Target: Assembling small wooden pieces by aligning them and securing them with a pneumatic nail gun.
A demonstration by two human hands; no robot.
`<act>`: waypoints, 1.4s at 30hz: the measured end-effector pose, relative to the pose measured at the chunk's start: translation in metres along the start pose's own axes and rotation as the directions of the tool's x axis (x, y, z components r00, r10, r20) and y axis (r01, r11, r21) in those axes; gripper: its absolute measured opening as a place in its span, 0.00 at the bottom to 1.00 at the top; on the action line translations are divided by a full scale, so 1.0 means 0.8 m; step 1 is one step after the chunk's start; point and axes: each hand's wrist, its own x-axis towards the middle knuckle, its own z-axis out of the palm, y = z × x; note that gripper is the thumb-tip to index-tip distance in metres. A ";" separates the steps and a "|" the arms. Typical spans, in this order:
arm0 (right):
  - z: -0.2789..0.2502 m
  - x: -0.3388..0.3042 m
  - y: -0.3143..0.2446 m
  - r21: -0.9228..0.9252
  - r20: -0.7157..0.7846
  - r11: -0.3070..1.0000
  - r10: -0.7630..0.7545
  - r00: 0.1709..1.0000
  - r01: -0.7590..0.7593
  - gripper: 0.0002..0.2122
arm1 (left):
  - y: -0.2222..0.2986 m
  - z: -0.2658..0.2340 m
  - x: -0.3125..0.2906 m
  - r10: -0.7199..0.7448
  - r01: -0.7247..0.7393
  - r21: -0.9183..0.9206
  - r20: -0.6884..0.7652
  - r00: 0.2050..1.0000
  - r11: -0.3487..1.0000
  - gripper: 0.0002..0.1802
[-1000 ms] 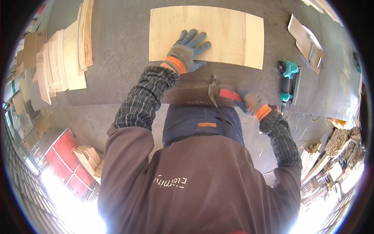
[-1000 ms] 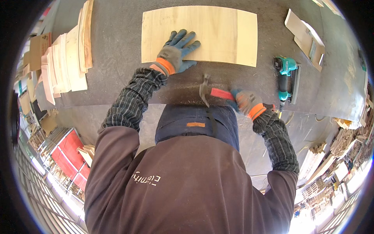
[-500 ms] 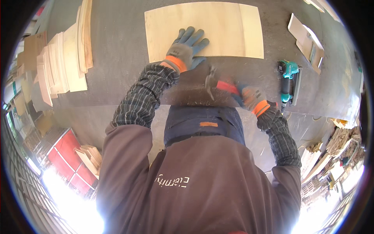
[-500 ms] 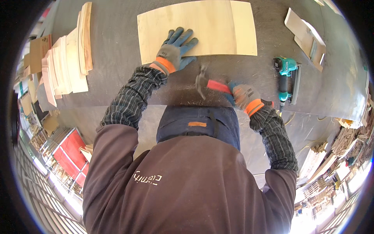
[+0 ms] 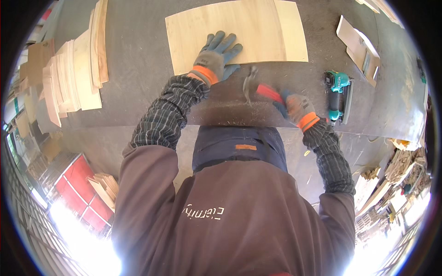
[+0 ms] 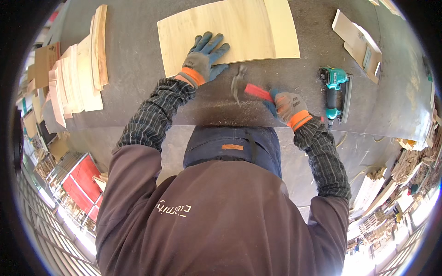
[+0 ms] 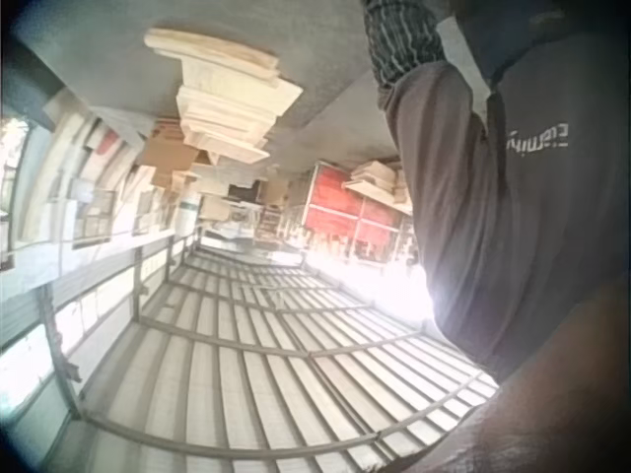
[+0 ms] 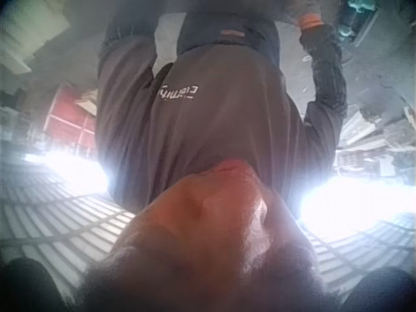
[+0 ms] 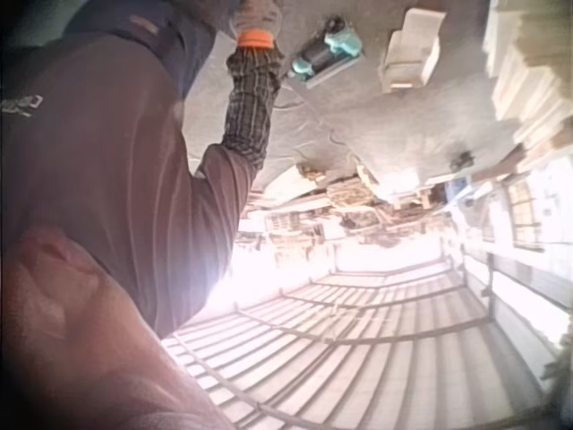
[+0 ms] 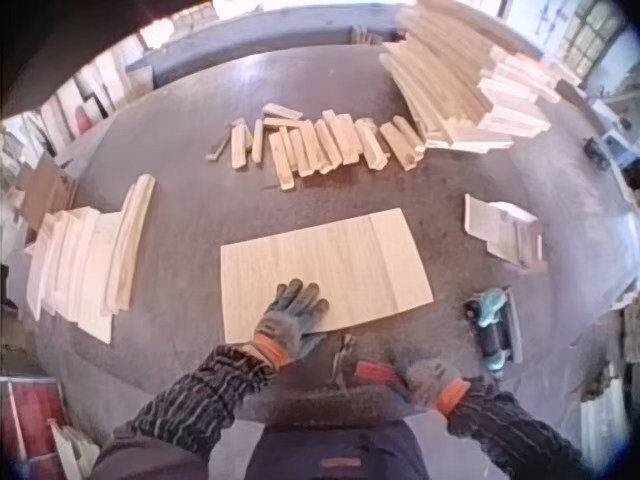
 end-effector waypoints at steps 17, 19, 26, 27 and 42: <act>0.030 -0.032 -0.007 0.032 0.012 0.999 -0.024 1.000 0.024 0.19 | -0.003 0.008 0.007 -0.024 0.022 -0.047 -0.048 0.999 0.999 0.35; 0.022 -0.046 -0.009 0.086 -0.418 0.989 -0.074 0.905 0.120 0.22 | 0.000 0.004 0.004 -0.035 0.034 -0.040 -0.031 0.999 0.999 0.35; 0.027 -0.085 0.145 0.187 -0.788 0.874 0.406 0.463 -0.448 0.33 | 0.001 0.001 0.002 -0.056 0.056 0.002 -0.014 0.998 0.998 0.34; 0.036 -0.083 0.159 0.187 -0.790 0.874 0.405 0.460 -0.448 0.33 | 0.001 0.001 0.004 -0.055 0.055 0.003 -0.017 0.998 0.998 0.34; -0.111 -0.113 0.041 0.949 -0.193 0.316 0.522 0.831 0.022 0.13 | -0.007 0.011 -0.007 -0.070 0.068 -0.042 -0.044 0.997 0.997 0.34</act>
